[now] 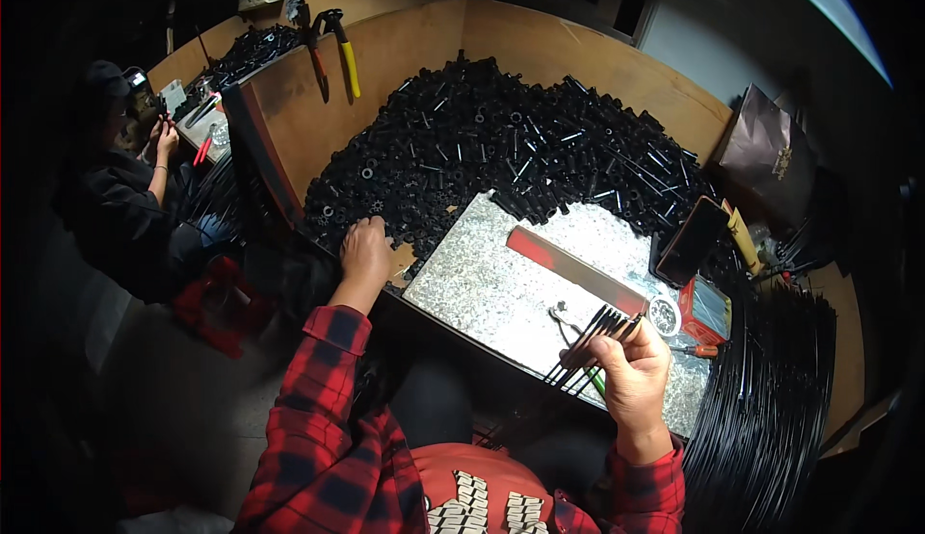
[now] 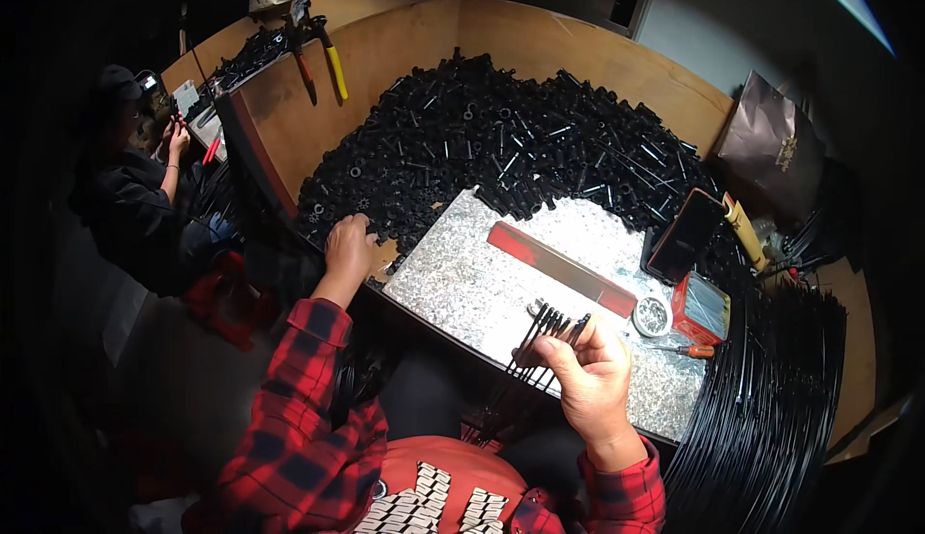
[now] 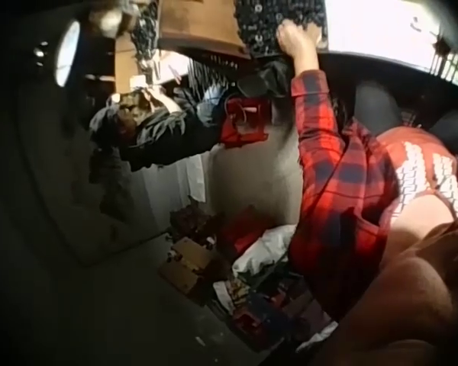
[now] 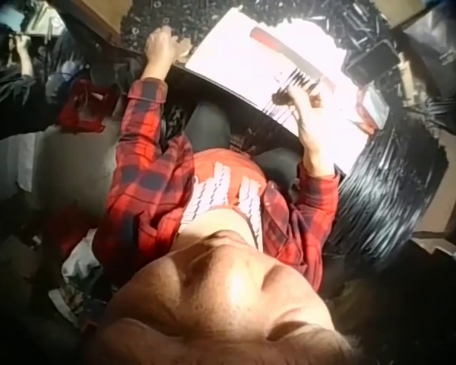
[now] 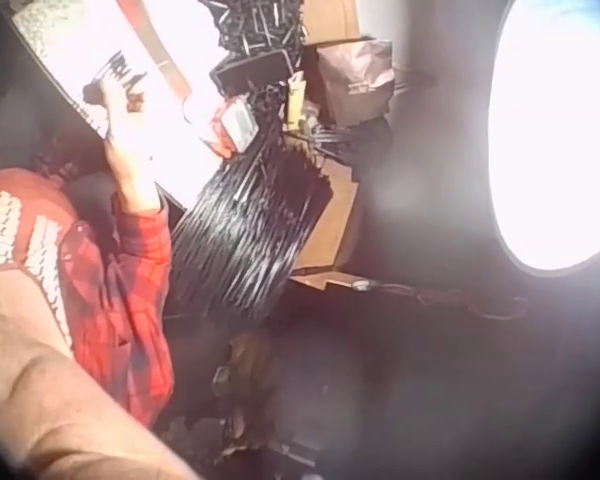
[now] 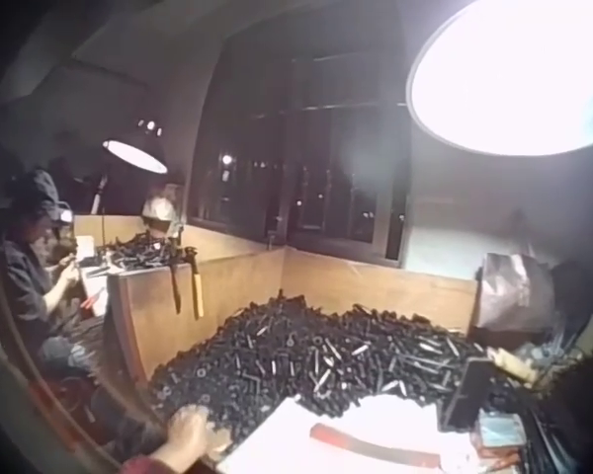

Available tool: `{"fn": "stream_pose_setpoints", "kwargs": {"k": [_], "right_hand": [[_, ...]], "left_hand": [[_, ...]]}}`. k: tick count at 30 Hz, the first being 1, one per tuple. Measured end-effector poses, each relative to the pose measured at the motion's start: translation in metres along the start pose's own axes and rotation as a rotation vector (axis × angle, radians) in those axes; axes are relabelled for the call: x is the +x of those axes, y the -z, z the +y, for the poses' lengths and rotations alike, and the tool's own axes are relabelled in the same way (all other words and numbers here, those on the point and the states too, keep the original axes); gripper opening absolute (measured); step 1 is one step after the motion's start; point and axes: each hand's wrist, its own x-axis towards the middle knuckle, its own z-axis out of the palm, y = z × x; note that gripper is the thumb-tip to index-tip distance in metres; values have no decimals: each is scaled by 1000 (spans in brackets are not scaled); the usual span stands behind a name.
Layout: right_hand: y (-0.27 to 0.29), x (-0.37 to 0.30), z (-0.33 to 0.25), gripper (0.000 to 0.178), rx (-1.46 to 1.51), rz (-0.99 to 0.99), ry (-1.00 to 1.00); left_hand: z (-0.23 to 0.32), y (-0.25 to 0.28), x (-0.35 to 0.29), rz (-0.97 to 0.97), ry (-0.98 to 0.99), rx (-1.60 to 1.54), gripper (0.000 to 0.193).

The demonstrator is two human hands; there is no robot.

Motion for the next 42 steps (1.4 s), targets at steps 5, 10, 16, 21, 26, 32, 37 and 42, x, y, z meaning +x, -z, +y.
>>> {"fn": "stream_pose_setpoints", "kwargs": {"k": [5, 10, 16, 21, 26, 32, 37, 42], "right_hand": [[3, 0, 0, 9, -31, 21, -13], [10, -3, 1, 17, -11, 35, -36], [8, 1, 13, 8, -150, -82, -48], [-6, 4, 9, 27, -79, -66, -47], [-6, 6, 13, 26, -65, -119, -16], [-6, 5, 13, 25, -72, -125, 5], [-12, 2, 3, 25, -55, -134, -10], [-3, 2, 13, 21, -91, -163, -8]], "left_hand": [[-4, -12, 2, -25, -3, -49, 24], [52, 25, -5, -85, 73, -895, 29], [115, 91, -27, -260, -196, -1518, 23], [139, 109, -38, -453, -279, -1806, 23], [156, 116, -45, -567, -258, -1872, 24], [162, 121, -51, -650, -247, -1916, 23], [162, 124, -55, -692, -264, -1948, 27], [165, 133, -57, -663, -286, -1895, 26]]}}
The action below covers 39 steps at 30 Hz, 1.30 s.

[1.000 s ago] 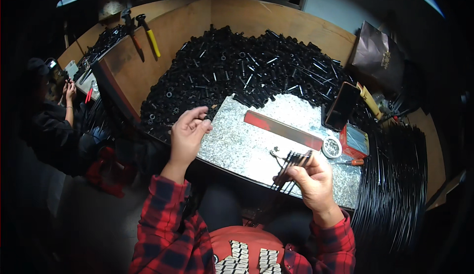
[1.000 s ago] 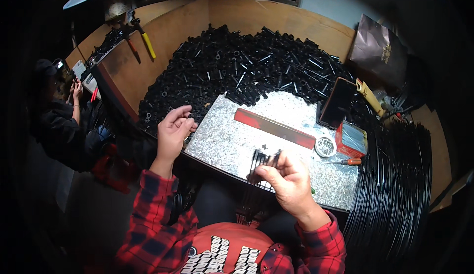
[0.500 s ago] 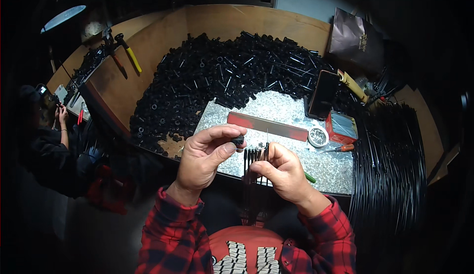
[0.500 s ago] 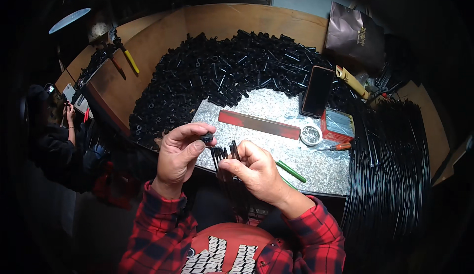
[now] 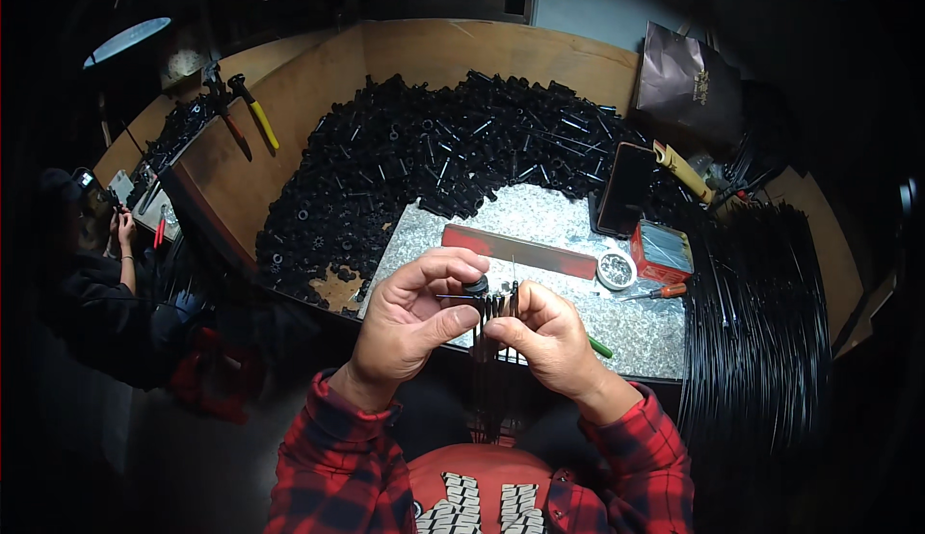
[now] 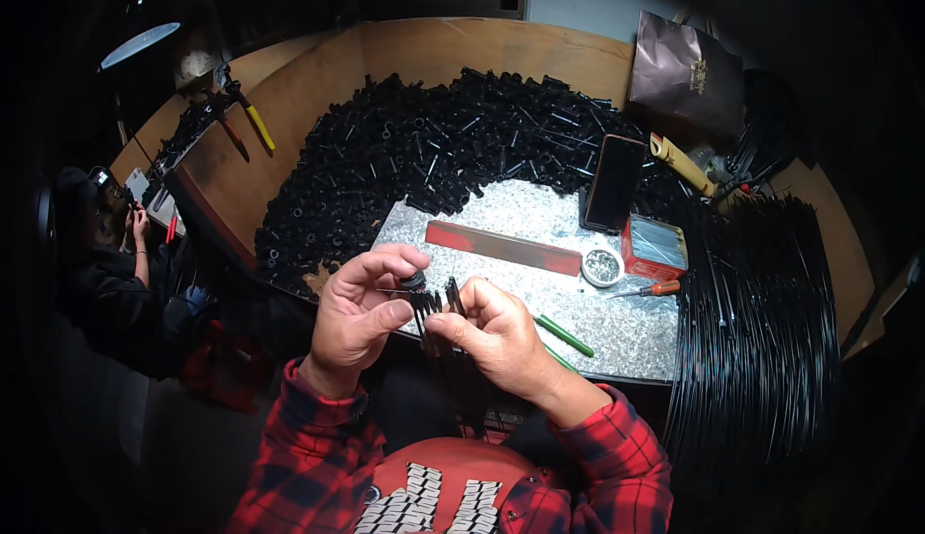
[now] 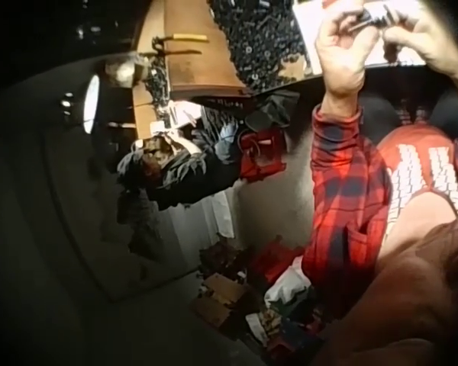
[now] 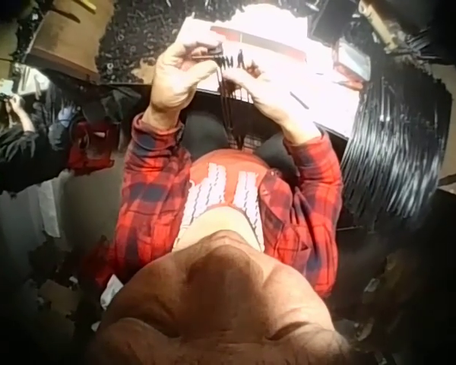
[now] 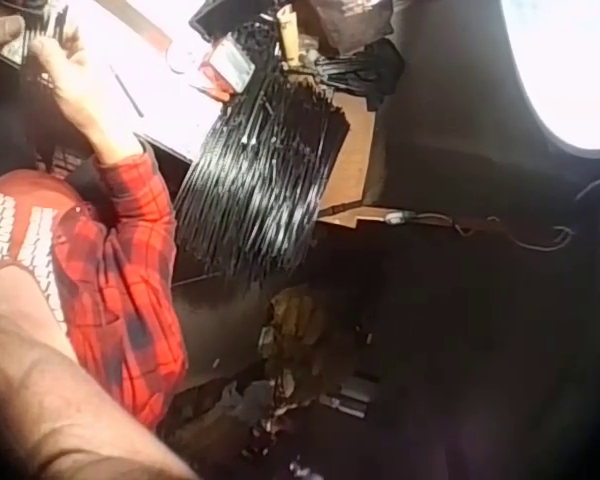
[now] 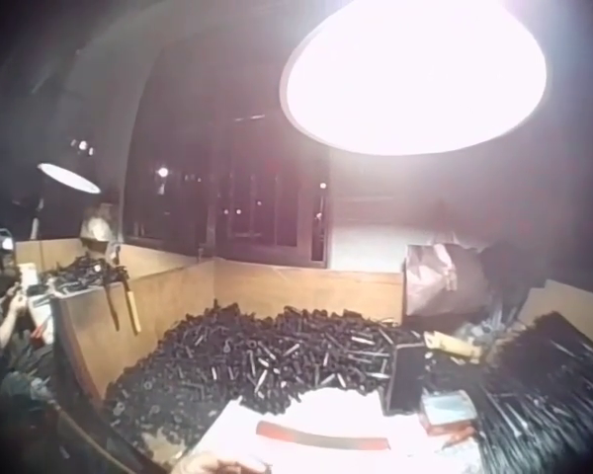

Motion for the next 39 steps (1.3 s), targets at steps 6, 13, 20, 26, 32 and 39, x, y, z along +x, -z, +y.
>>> {"fn": "stream_pose_setpoints", "kwargs": {"k": [6, 13, 20, 26, 32, 39], "right_hand": [[-10, 0, -11, 14, 17, -22, -21], [-12, -1, -11, 11, 26, -42, 13], [-8, 1, -13, 11, -22, -88, -13], [-5, 4, -15, 14, 111, -220, -65], [6, 10, -7, 12, 192, -289, -127], [3, 8, -9, 14, 81, -258, -84]], "left_hand": [[3, -6, 1, 36, -52, 88, 22], [3, -7, 1, 39, -14, 73, 18], [-4, 2, 3, -46, -66, 39, 15], [0, 5, 1, -86, 9, -48, 14], [0, -1, 7, -50, 8, -19, 25], [1, 3, 7, -93, -19, 110, 26]]}}
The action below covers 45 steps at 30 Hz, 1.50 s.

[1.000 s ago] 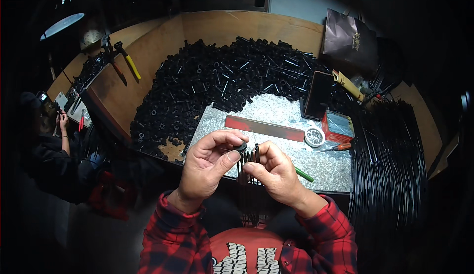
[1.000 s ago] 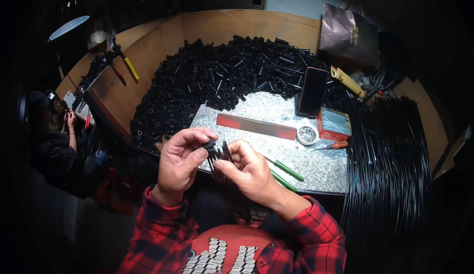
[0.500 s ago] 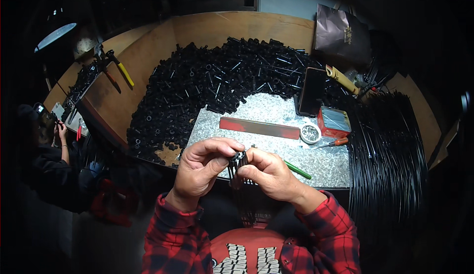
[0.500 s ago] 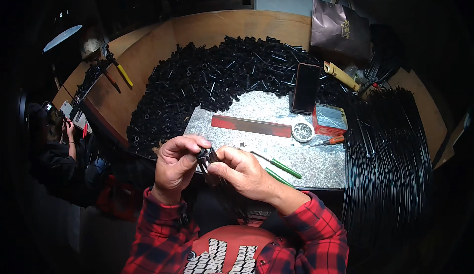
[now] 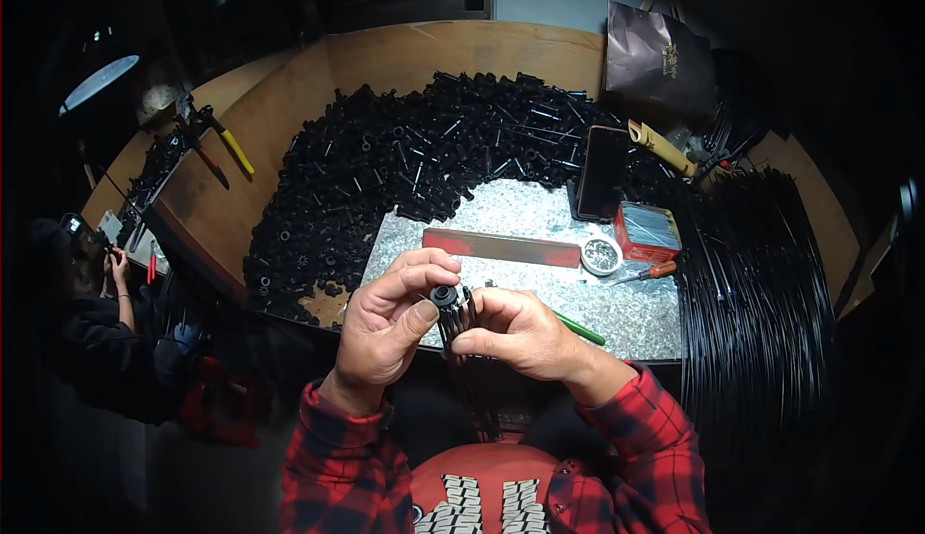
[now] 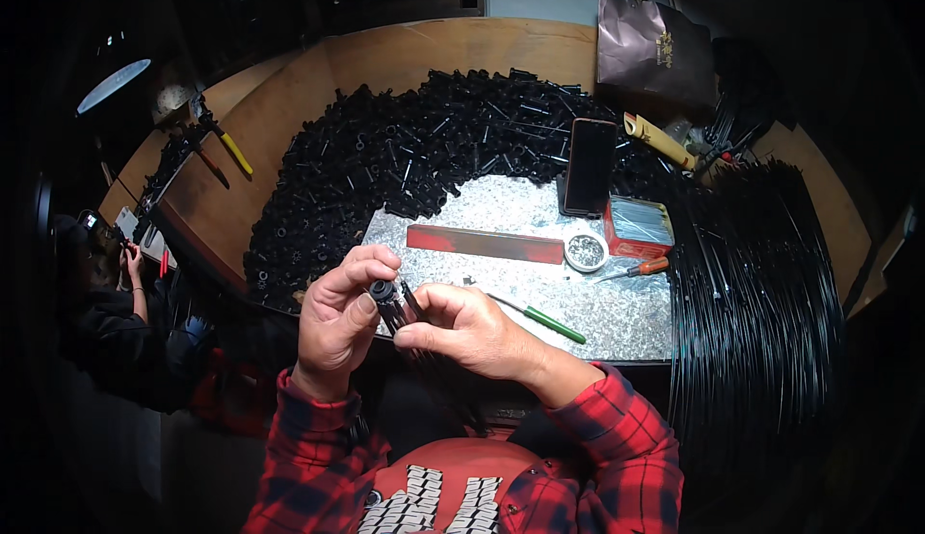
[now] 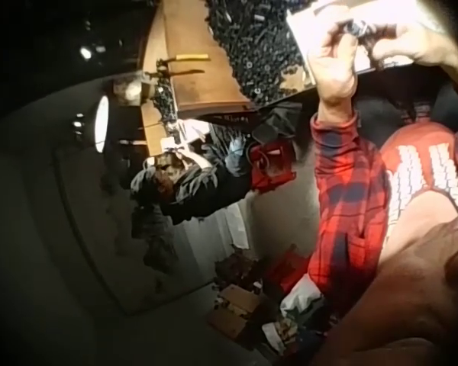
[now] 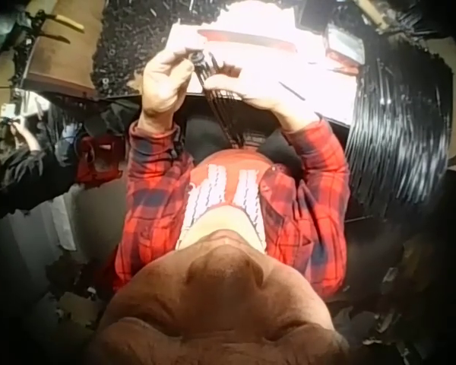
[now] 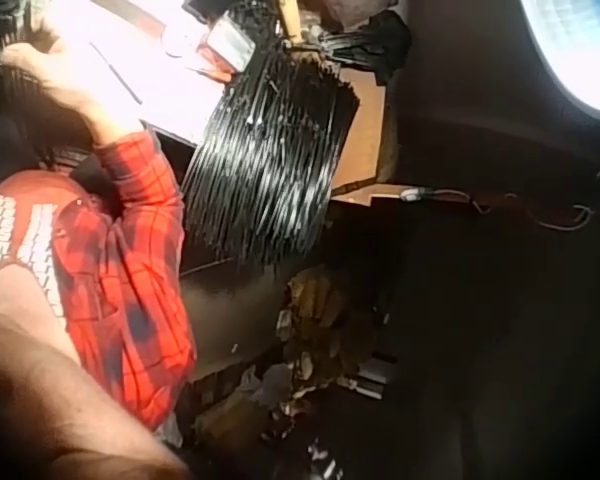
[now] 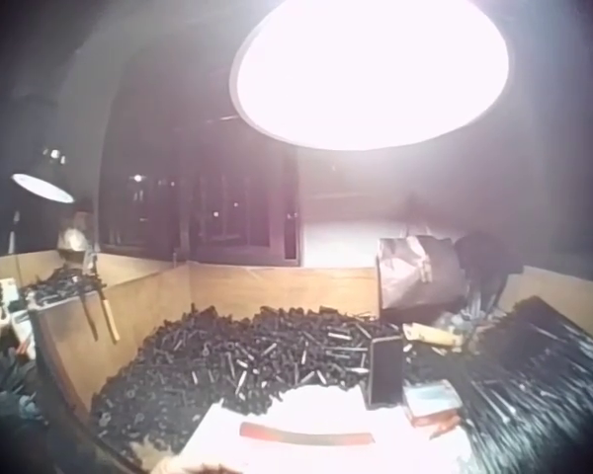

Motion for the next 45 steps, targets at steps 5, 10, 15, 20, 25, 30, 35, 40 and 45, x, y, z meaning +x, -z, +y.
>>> {"fn": "stream_pose_setpoints", "kwargs": {"k": [5, 10, 15, 20, 25, 30, 35, 40, 45], "right_hand": [[0, 1, 0, 13, -62, -18, 8], [1, 2, 2, 12, -82, -38, 15], [3, 4, 2, 13, -32, -110, 29], [5, 7, 2, 16, 13, -172, 22], [8, 9, 6, 20, 82, -153, 16], [9, 11, 2, 23, 161, -244, -7], [8, 10, 2, 23, 188, -273, -46], [10, 7, 3, 18, 154, -221, -122], [4, 3, 0, 13, -24, 93, 40]], "left_hand": [[-3, 3, -1, 28, 31, -43, 27], [-7, 8, 1, -27, 16, -94, 28], [-5, 13, 2, -69, 44, -144, 28], [-6, 18, 4, -136, 22, -170, 25], [-7, 11, 3, -24, -15, -58, 26], [-3, 16, 7, -123, 28, -141, 24], [0, 15, 10, -170, 74, -182, 22], [0, 23, 20, -378, 90, -178, 32], [4, 9, 14, 74, 253, -95, 50]]}}
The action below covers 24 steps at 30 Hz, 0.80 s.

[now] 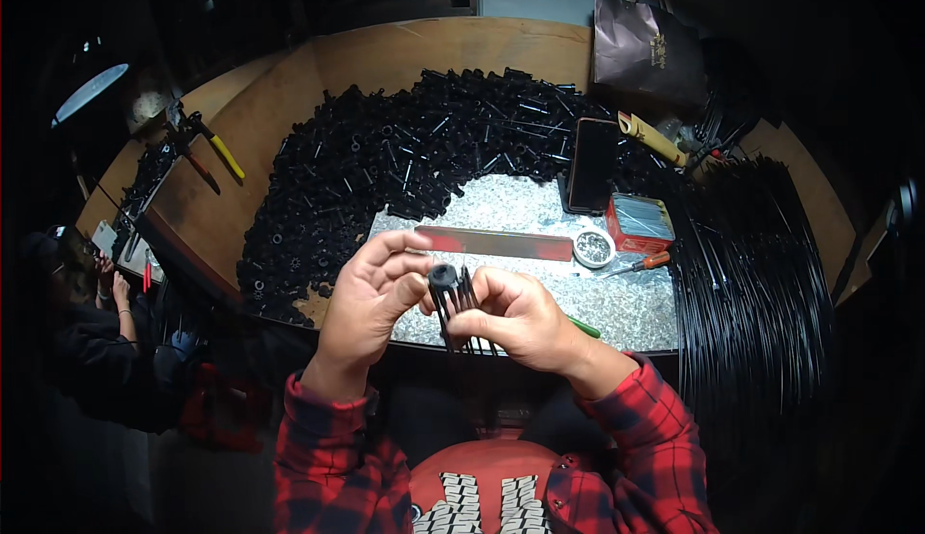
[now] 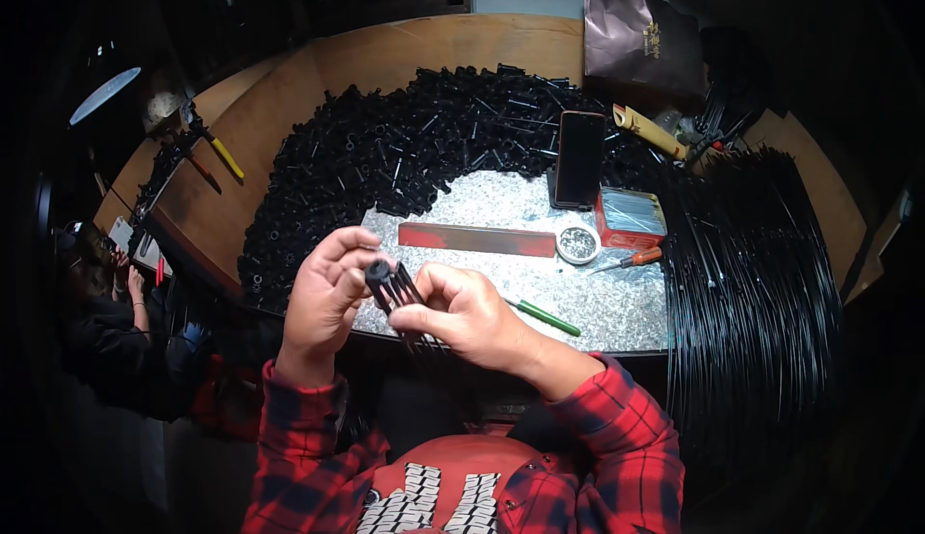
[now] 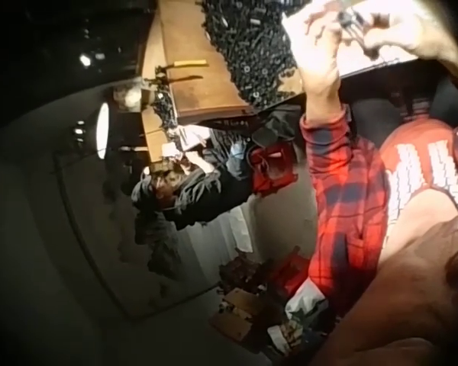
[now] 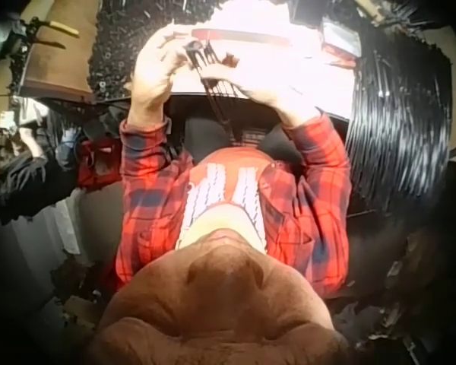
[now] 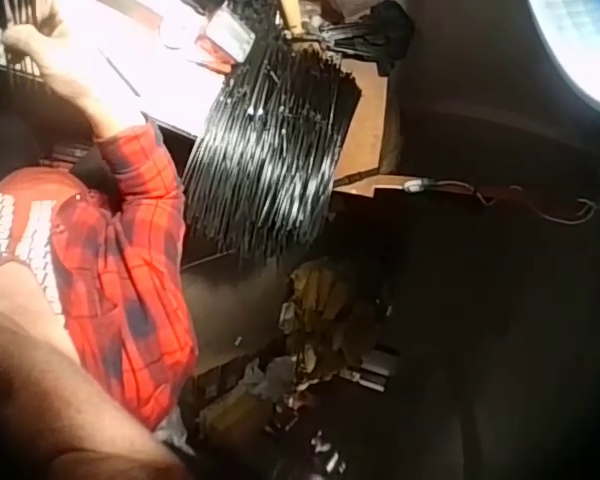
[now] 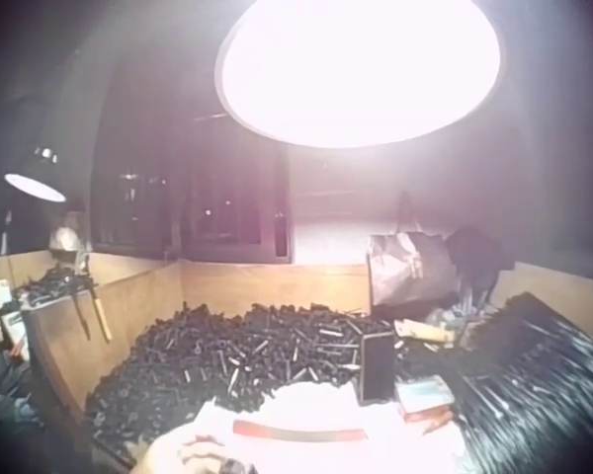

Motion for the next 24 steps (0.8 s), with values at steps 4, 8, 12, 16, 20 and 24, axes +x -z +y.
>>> {"fn": "stream_pose_setpoints", "kwargs": {"k": [4, 8, 12, 16, 20, 24], "right_hand": [[-19, 1, -2, 18, -524, 248, 221], [-19, 4, 5, 17, -623, 247, 423], [-17, 1, 1, 15, -540, 132, 379], [-18, 1, 1, 16, -459, 89, 326], [-20, 2, 2, 16, -470, 108, 273], [-16, 4, 4, 17, -367, 134, 107]], "left_hand": [[-1, -16, -17, 206, -147, 440, 35], [7, -27, -17, 272, -311, 741, 26], [16, -15, -19, 162, -407, 944, 25], [20, -3, -16, -39, -388, 888, 25], [22, -6, -18, -29, -404, 940, 27], [16, -18, -24, 178, -455, 1117, 31]]}}
